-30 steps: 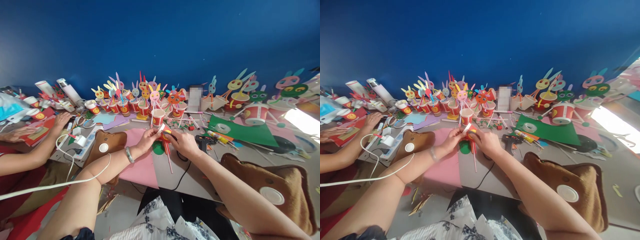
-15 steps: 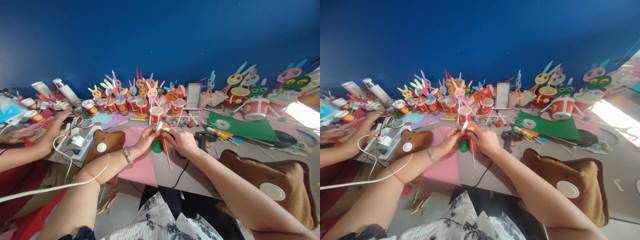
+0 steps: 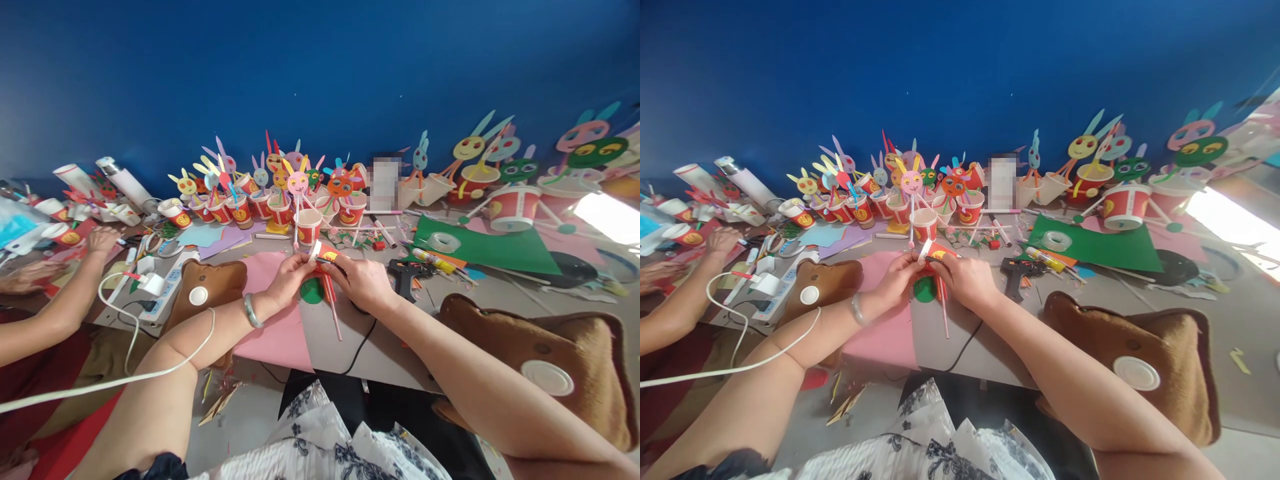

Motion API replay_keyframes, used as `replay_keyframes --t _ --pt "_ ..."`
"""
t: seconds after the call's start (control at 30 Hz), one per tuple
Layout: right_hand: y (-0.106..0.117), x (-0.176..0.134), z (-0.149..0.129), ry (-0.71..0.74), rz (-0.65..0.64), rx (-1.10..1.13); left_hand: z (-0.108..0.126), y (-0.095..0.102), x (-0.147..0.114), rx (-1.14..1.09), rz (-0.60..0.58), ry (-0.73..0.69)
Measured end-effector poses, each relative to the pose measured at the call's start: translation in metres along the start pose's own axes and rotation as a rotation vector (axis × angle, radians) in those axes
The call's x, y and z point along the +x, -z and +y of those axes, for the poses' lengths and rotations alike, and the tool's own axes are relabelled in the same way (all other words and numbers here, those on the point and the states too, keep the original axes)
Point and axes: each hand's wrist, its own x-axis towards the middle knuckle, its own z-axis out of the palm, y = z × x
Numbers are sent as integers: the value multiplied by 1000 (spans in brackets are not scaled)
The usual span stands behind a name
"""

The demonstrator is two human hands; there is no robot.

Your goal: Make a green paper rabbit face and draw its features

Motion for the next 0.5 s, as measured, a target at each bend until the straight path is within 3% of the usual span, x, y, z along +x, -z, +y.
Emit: replay_keyframes --t 0.5 --pt "-2 -1 0 5 26 -14 0 0 0 1 -9 -7"
